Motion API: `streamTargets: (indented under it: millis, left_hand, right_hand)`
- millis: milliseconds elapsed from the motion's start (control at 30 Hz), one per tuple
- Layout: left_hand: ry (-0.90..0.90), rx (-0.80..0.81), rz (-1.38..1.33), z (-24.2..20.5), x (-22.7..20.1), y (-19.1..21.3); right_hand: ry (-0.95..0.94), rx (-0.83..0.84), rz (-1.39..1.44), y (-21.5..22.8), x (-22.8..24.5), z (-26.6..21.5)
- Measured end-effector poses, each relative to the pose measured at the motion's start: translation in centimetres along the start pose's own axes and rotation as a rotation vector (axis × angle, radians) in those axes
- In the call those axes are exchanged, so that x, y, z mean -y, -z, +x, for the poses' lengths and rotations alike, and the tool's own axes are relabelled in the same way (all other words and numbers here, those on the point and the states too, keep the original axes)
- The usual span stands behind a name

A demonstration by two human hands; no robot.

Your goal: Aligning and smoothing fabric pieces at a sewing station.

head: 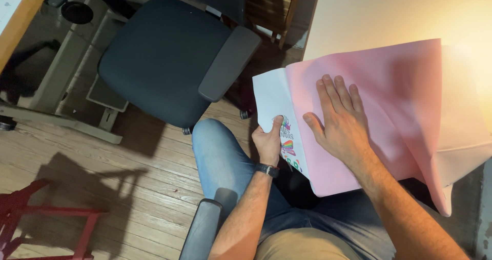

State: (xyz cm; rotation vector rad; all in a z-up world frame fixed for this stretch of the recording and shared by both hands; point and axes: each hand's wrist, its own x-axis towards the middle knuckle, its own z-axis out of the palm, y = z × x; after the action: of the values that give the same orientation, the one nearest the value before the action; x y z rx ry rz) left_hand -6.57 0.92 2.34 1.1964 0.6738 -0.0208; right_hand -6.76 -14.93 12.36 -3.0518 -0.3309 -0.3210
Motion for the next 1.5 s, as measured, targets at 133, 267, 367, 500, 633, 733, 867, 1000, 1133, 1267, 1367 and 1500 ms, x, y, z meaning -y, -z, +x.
streamTargets:
  millis: [133, 267, 367, 500, 633, 733, 867, 1000, 1133, 1267, 1367, 1500]
  left_hand:
    - [0.026, -0.011, 0.015, -0.8, 0.2, 0.2]
    - [0.033, -0.012, 0.004, -0.8, 0.9, 0.6]
    - [-0.005, 0.031, 0.004, 0.2, 1.6, 1.5]
    - [-0.108, 0.103, -0.130, 3.9, 1.6, 1.4]
    - [-0.259, 0.314, -0.137, 7.7, -2.0, 0.2]
    - [-0.231, 0.333, -0.242, 8.5, -4.0, -3.6]
    - [-0.134, 0.428, -0.195, 10.8, 0.6, -4.6]
    - [-0.031, 0.347, -0.437, 10.8, 0.9, -3.9]
    - [-0.023, 0.061, -0.256, 7.0, -2.4, -3.5]
    - [-0.025, -0.008, -0.225, 5.7, -1.9, -2.6]
    - [-0.043, -0.018, -0.177, 4.4, -2.1, -2.3]
    - [-0.026, -0.038, -0.140, 3.5, -2.3, -1.7]
  right_hand:
    - [-0.035, 0.083, 0.025, 0.6, 0.3, -0.6]
    - [-0.030, 0.100, 0.039, 1.4, 0.5, -1.0]
    - [-0.064, 0.000, 0.091, 1.6, 1.0, -0.1]
    - [-0.065, -0.163, 0.079, 1.3, 0.6, 2.5]
    - [0.038, -0.303, 0.066, 0.9, 1.2, 5.5]
    - [-0.037, -0.027, 0.087, -1.1, 0.1, 6.5]
    - [-0.040, -0.017, 0.012, -0.9, -0.4, 5.8]
    - [-0.065, 0.013, 0.068, -0.4, -0.2, 5.7]
    - [-0.046, -0.001, 0.043, -1.0, -0.8, 5.5]
    - [-0.051, -0.008, 0.042, -0.7, -0.8, 4.4]
    - [-0.042, -0.019, 0.043, -0.6, -0.9, 3.4]
    - [-0.011, -0.047, 0.032, -0.5, -0.5, 3.0]
